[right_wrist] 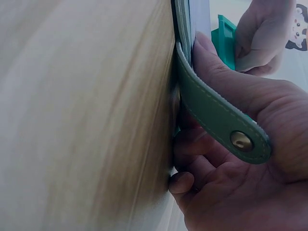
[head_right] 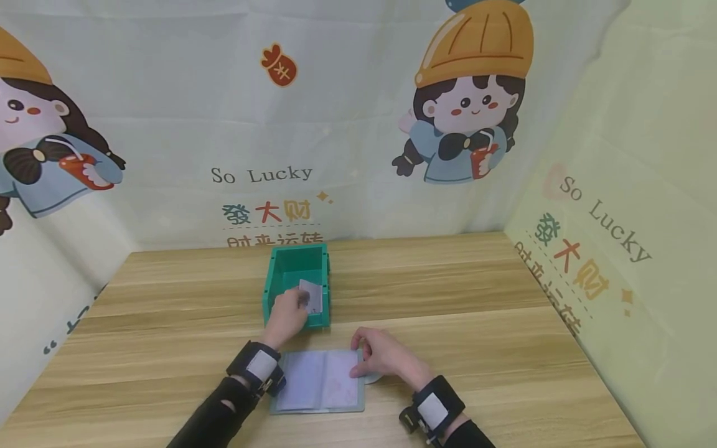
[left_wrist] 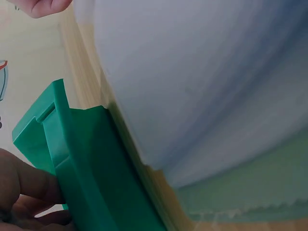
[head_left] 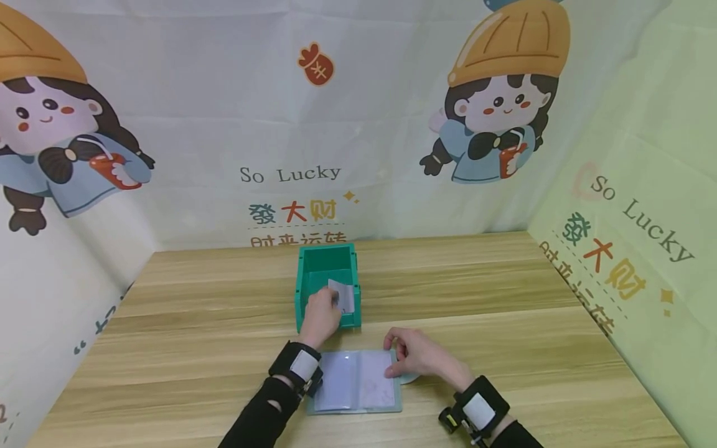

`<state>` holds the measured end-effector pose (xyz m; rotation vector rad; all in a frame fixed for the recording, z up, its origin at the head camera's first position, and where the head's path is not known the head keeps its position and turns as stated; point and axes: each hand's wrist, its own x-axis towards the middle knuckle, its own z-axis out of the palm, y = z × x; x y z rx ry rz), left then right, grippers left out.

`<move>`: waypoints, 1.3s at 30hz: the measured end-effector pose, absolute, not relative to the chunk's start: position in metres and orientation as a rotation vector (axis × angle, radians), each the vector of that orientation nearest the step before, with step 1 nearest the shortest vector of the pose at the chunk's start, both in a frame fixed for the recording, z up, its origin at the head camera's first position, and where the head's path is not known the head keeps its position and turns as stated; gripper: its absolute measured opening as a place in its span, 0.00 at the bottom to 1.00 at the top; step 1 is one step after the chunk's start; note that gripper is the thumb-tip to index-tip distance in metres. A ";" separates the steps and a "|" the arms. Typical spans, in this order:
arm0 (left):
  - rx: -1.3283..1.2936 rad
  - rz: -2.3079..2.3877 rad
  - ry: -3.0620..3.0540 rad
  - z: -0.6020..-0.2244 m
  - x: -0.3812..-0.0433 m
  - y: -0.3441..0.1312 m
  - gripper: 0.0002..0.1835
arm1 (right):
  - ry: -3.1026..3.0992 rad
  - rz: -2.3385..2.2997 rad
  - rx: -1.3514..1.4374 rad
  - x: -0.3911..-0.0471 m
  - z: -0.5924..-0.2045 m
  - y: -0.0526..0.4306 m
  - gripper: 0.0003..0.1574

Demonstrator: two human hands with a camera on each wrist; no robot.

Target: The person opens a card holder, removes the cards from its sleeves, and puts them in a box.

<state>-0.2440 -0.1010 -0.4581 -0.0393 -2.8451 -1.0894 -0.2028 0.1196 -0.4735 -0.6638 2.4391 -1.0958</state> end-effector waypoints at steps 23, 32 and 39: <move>-0.404 -1.113 -2.732 -0.456 -0.195 -0.120 0.09 | 2.437 -1.141 -0.671 -0.203 -0.473 0.118 0.14; -0.502 -1.276 -3.002 -0.467 -0.169 -0.142 0.03 | 2.453 -1.192 -0.670 -0.194 -0.474 0.115 0.15; -0.577 -1.463 -2.975 -0.473 -0.166 -0.151 0.06 | 2.427 -1.246 -0.696 -0.184 -0.470 0.106 0.21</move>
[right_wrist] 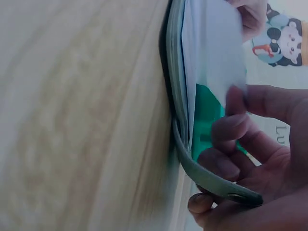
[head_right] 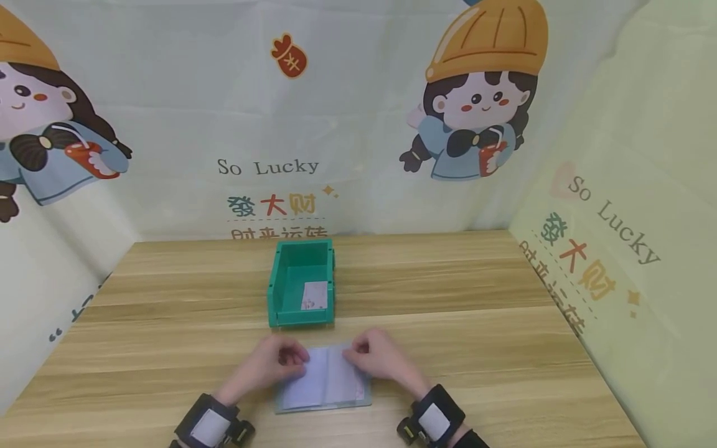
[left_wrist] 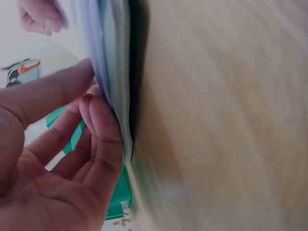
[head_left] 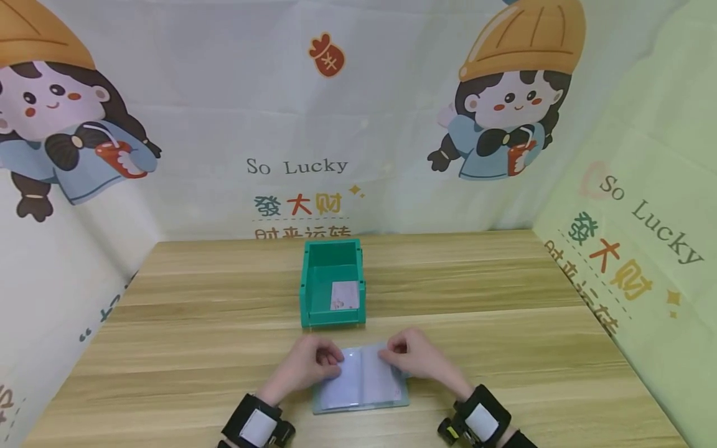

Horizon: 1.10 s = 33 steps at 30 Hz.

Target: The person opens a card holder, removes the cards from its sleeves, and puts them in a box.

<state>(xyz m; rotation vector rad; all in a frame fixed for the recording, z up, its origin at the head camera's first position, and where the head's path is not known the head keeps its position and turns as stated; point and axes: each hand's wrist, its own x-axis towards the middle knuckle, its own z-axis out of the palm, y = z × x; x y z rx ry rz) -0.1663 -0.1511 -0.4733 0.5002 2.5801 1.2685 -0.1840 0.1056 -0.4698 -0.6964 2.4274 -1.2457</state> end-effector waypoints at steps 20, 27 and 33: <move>0.414 1.511 2.290 -0.480 -0.171 -0.168 0.18 | 2.328 -0.958 -0.924 -0.180 -0.463 0.069 0.23; 0.383 1.397 2.351 -0.478 -0.172 -0.167 0.14 | 2.325 -0.949 -0.945 -0.179 -0.461 0.073 0.17; 0.284 1.395 2.463 -0.479 -0.172 -0.160 0.14 | 2.324 -1.038 -1.009 -0.180 -0.467 0.081 0.17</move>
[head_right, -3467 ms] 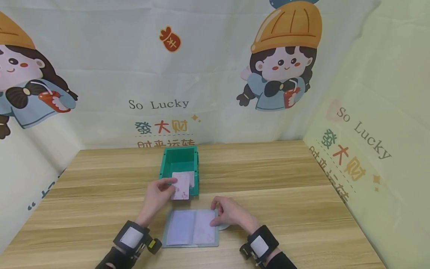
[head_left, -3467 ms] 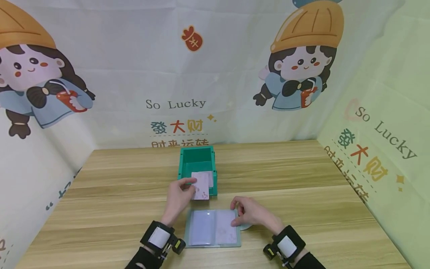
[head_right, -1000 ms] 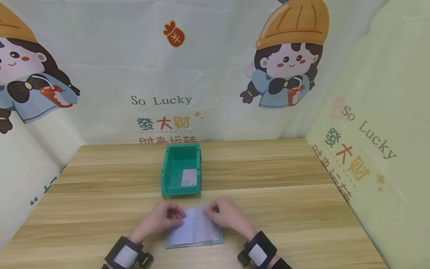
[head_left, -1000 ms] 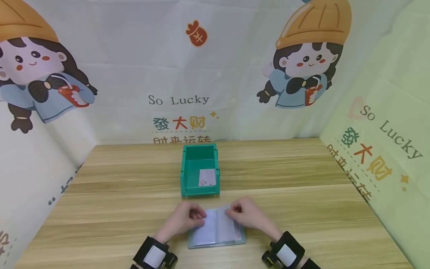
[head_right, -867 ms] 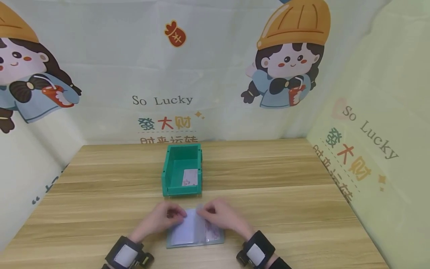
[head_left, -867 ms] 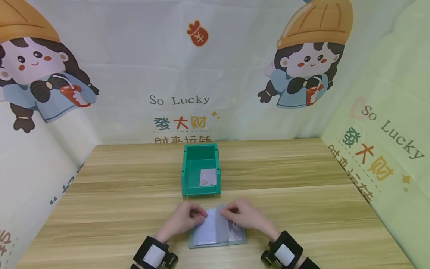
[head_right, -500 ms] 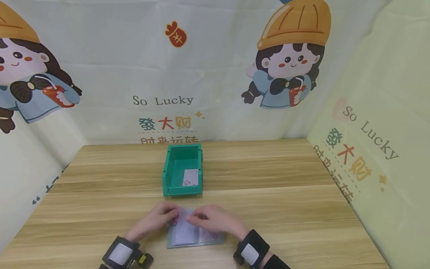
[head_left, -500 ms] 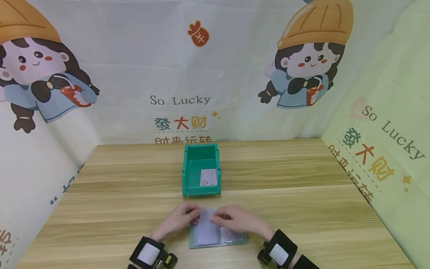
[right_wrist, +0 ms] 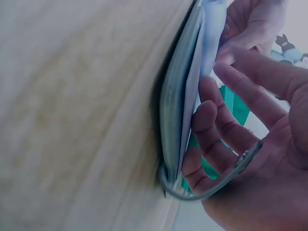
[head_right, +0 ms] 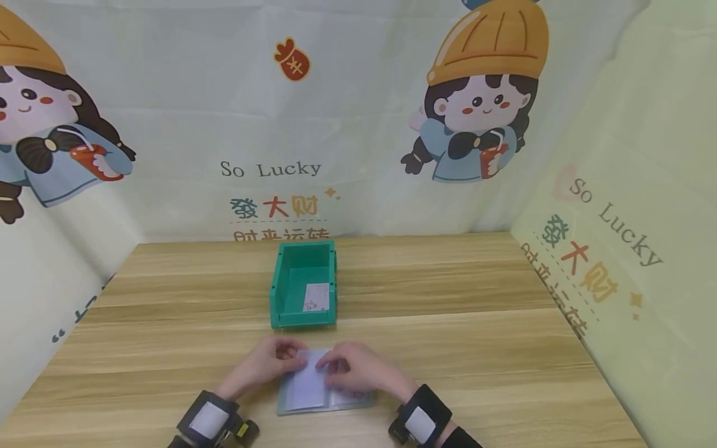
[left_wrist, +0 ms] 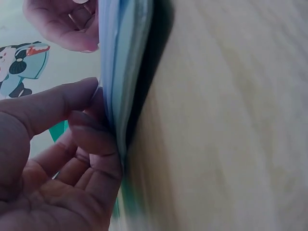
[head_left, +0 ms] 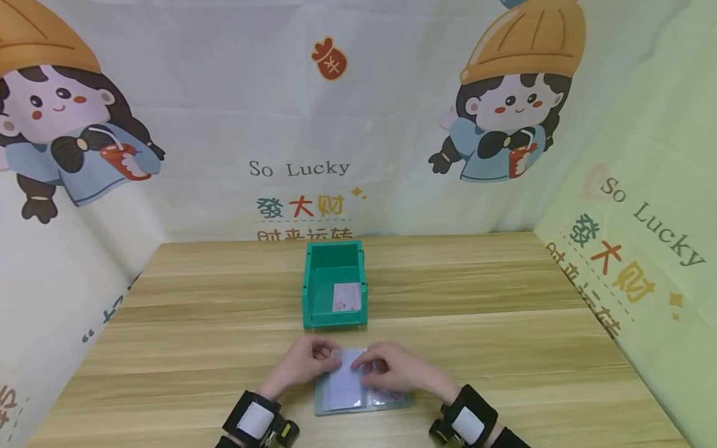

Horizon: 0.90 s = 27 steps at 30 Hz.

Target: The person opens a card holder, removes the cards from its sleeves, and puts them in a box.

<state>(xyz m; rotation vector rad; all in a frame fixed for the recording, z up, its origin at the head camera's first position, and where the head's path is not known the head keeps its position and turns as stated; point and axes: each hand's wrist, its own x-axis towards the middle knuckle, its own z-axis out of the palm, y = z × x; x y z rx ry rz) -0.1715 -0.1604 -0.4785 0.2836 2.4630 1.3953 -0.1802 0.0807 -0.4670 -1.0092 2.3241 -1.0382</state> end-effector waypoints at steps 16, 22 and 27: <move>0.170 1.371 2.574 -0.473 -0.170 -0.148 0.16 | 2.445 -1.067 -0.765 -0.195 -0.471 0.123 0.12; 0.306 1.182 2.733 -0.468 -0.168 -0.135 0.09 | 2.446 -1.039 -0.706 -0.194 -0.469 0.124 0.14; 0.513 1.135 2.752 -0.464 -0.166 -0.121 0.08 | 2.458 -1.024 -0.696 -0.195 -0.470 0.122 0.15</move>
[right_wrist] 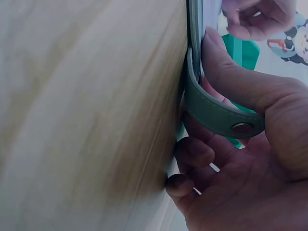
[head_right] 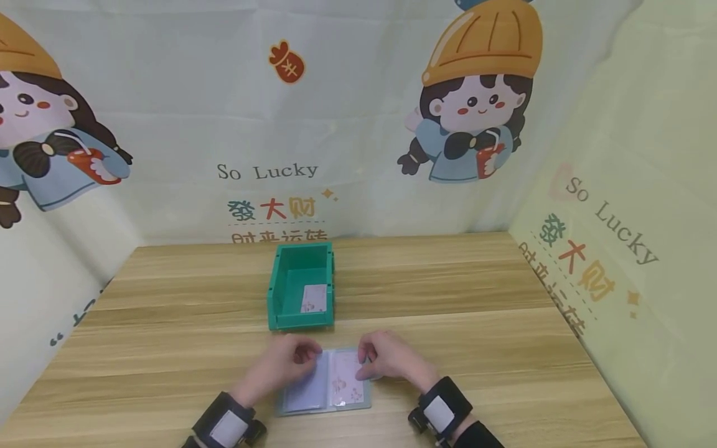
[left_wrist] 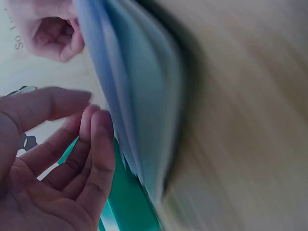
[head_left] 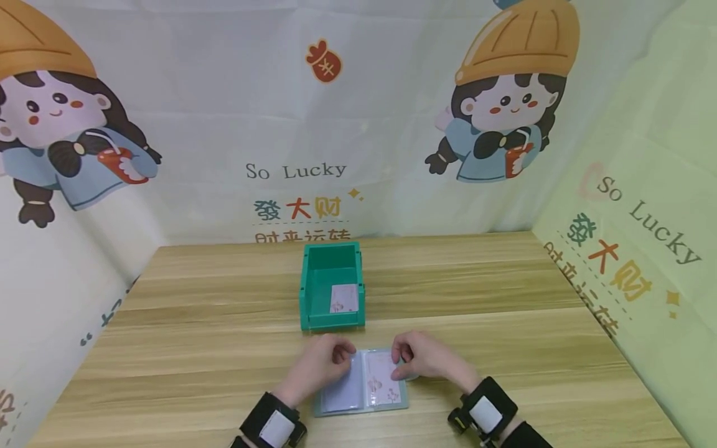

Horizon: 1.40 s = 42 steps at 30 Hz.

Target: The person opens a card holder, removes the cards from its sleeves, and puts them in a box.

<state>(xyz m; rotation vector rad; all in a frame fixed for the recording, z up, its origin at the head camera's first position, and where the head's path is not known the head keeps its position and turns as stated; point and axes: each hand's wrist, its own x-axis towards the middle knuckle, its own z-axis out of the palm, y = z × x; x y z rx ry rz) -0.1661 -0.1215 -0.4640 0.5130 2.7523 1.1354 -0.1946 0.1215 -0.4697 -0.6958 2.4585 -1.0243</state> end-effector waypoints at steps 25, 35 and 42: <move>0.273 1.253 2.622 -0.472 -0.172 -0.095 0.07 | 2.401 -1.091 -0.662 -0.199 -0.473 0.124 0.14; 0.279 1.274 2.603 -0.478 -0.172 -0.097 0.07 | 2.380 -1.110 -0.633 -0.199 -0.475 0.124 0.14; 0.260 1.322 2.583 -0.480 -0.173 -0.099 0.15 | 2.370 -1.115 -0.643 -0.200 -0.474 0.125 0.14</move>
